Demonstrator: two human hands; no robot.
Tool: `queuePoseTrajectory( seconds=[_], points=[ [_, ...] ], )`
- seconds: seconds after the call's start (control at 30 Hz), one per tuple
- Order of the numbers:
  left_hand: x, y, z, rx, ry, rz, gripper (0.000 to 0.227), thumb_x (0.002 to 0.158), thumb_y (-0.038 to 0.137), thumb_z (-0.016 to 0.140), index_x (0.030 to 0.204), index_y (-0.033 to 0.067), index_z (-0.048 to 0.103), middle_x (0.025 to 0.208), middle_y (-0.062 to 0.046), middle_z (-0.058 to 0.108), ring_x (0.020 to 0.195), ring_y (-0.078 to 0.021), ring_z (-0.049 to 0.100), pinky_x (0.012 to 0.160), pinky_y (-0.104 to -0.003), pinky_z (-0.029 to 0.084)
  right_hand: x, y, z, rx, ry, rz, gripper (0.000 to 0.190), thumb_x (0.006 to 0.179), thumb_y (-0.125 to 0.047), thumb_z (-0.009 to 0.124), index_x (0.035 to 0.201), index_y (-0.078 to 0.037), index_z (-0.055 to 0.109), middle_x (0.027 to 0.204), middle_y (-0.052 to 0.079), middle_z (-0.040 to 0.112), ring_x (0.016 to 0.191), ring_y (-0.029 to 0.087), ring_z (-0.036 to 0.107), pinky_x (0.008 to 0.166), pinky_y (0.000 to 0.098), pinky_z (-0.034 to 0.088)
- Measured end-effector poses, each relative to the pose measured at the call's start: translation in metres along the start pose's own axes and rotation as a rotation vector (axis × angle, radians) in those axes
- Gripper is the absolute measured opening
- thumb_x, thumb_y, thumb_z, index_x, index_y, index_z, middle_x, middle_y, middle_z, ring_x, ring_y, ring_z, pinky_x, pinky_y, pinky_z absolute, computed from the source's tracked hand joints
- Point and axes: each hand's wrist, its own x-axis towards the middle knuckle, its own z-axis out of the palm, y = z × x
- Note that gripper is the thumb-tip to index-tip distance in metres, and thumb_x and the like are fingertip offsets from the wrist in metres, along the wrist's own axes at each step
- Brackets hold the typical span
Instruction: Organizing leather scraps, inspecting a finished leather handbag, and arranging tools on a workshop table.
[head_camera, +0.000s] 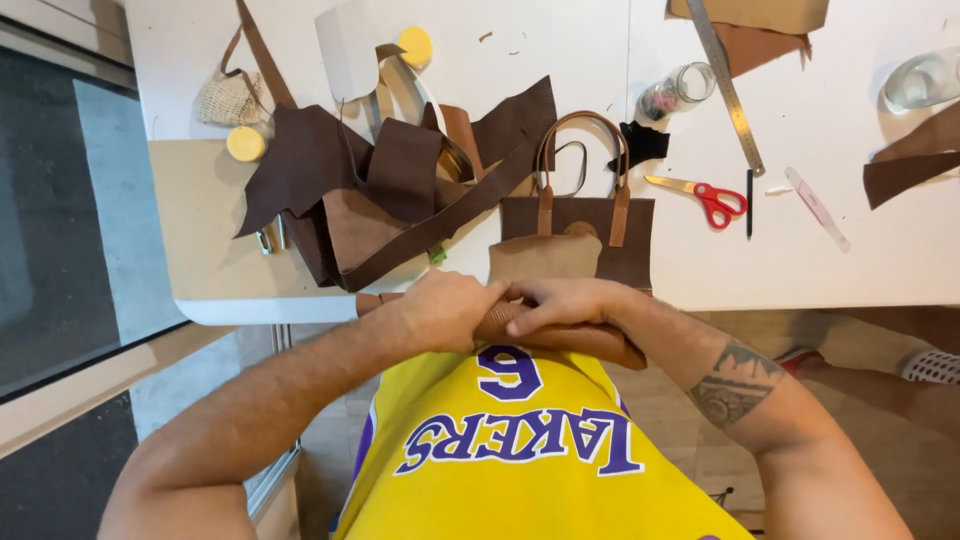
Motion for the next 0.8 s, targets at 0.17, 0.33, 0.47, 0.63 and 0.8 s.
queuePoseTrajectory(
  seconds=[0.17, 0.33, 0.47, 0.63, 0.8],
  points=[
    [0.004, -0.023, -0.02, 0.137, 0.245, -0.041, 0.077, 0.07, 0.024, 0.084, 0.14, 0.0122, 0.057, 0.101, -0.012, 0.074, 0.099, -0.0329, 0.073, 0.109, -0.06, 0.042, 0.01, 0.003, 0.004, -0.436, 0.168, -0.166, 0.071, 0.076, -0.046, 0.083, 0.129, -0.009, 0.056, 0.114, 0.024, 0.067, 0.114, 0.041, 0.065, 0.095, 0.0545, 0.052],
    [-0.028, -0.003, -0.025, -0.095, 1.521, -0.025, 0.049, 0.093, 0.01, 0.072, 0.14, 0.0035, 0.062, 0.135, -0.017, 0.056, 0.125, -0.0387, 0.055, 0.109, -0.049, 0.044, 0.014, 0.016, -0.001, 0.306, 0.511, -0.437, 0.052, 0.08, -0.021, 0.078, 0.131, -0.013, 0.066, 0.11, 0.01, 0.072, 0.103, 0.024, 0.068, 0.089, 0.0489, 0.057],
    [-0.013, 0.046, -0.005, -1.123, 0.952, -0.137, 0.115, 0.078, 0.031, 0.087, 0.164, 0.0053, 0.014, 0.154, -0.038, 0.033, 0.144, -0.0576, 0.032, 0.119, -0.065, 0.031, 0.043, 0.04, 0.005, 0.707, 0.636, -0.707, 0.05, 0.093, -0.025, 0.063, 0.139, -0.008, 0.057, 0.114, 0.015, 0.066, 0.104, 0.03, 0.065, 0.091, 0.0502, 0.055],
    [0.0, 0.051, -0.004, -1.311, 0.769, -0.163, 0.112, 0.07, 0.018, 0.077, 0.164, 0.0082, 0.019, 0.134, -0.029, 0.06, 0.124, -0.0499, 0.06, 0.097, -0.059, 0.055, 0.045, 0.033, 0.001, 0.608, 0.656, -0.8, 0.042, 0.094, -0.029, 0.058, 0.126, -0.004, 0.062, 0.099, 0.013, 0.068, 0.091, 0.024, 0.068, 0.078, 0.0409, 0.059],
    [-0.002, 0.041, -0.01, -0.314, 0.832, -0.326, 0.085, 0.089, 0.017, 0.067, 0.163, 0.0175, 0.026, 0.131, -0.016, 0.061, 0.108, -0.0388, 0.07, 0.086, -0.056, 0.06, -0.004, -0.009, 0.017, 0.067, 1.085, -0.776, 0.084, 0.09, -0.025, 0.081, 0.153, -0.003, 0.03, 0.139, 0.018, 0.036, 0.135, 0.036, 0.048, 0.119, 0.0517, 0.039]
  ],
)
